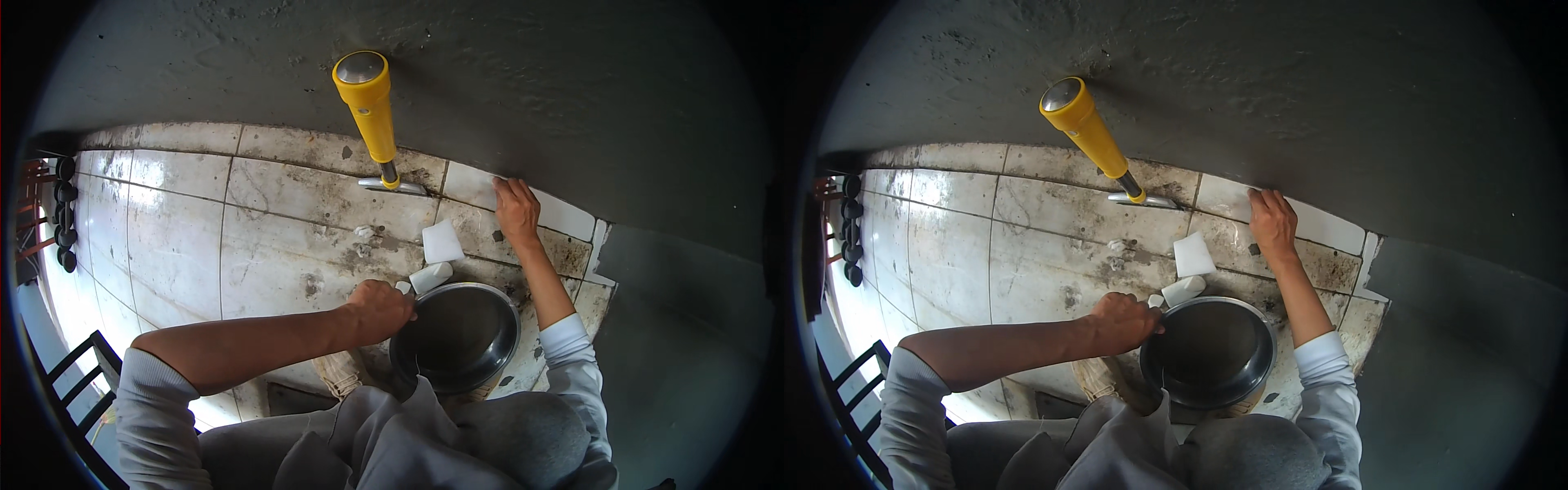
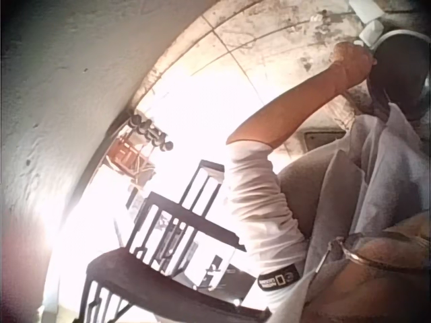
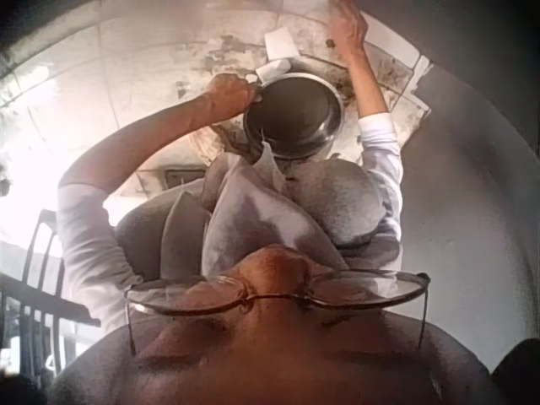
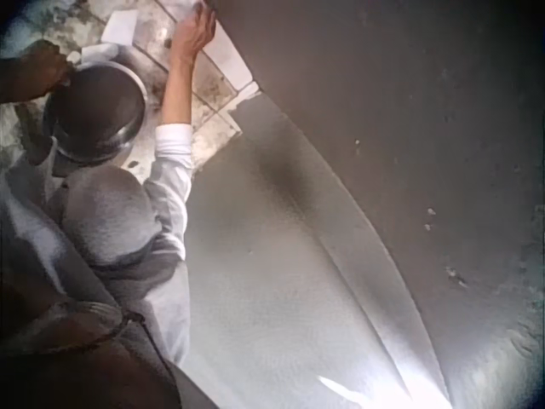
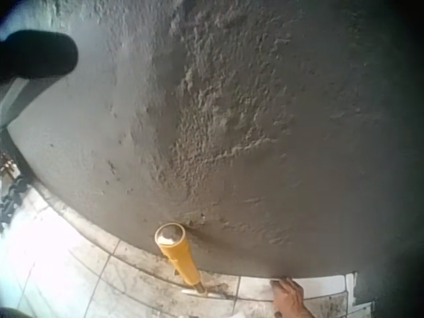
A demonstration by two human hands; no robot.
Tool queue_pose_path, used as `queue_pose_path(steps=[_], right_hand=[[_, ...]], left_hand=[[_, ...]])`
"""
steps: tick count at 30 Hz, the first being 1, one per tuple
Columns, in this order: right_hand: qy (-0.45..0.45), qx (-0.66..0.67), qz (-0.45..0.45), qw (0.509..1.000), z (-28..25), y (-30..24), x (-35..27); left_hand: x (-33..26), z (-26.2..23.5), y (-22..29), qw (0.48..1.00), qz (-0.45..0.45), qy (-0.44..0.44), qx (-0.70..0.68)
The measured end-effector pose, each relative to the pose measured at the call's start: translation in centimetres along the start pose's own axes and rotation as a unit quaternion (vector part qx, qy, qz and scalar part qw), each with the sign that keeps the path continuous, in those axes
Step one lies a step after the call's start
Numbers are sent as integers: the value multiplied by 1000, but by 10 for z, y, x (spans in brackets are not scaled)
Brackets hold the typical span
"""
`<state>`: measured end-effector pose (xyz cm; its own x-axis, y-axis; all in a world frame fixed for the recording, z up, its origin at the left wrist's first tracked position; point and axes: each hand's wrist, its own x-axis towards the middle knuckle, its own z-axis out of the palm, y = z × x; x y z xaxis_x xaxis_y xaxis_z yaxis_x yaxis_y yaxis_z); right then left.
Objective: The person cleans the grout lines between floor tiles by scraping with a small tool and wiping the area with a wet cloth from a bucket.
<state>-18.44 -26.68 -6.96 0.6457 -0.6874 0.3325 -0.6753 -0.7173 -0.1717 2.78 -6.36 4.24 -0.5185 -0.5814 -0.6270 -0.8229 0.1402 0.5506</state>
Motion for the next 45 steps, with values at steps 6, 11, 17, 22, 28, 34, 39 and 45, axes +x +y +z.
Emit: queue_pose_path(steps=[6, 11, 17, 22, 28, 34, 39, 45], right_hand=[[-63, 75, -54, 994, 2, -13, 6], [-28, 44, -56, 997, 2, -15, 12], [-65, 68, -59, 994, 2, -16, 16], [-13, 58, -41, 997, 5, -22, 12], [-86, 68, -58, 992, 2, -23, 15], [-14, 41, -33, 999, 10, -30, 14], [-62, 44, -30, 997, 7, -31, 14], [-33, 36, 6, 999, 9, -36, 18]], left_hand=[[1, -3, 0, 1000, 5, -9, 3], [0, -4, 1, 1000, -8, -12, 1], [0, 0, 0, 1000, -5, 29, 2], [-1, -1, 1, 1000, 2, 17, 8], [-2, -1, 0, 1000, 7, 15, 1], [-2, -4, 1, 1000, 1, 16, 7], [-1, -1, 1, 1000, 0, 24, 9], [-1, 0, 0, 1000, -5, 21, 11]])
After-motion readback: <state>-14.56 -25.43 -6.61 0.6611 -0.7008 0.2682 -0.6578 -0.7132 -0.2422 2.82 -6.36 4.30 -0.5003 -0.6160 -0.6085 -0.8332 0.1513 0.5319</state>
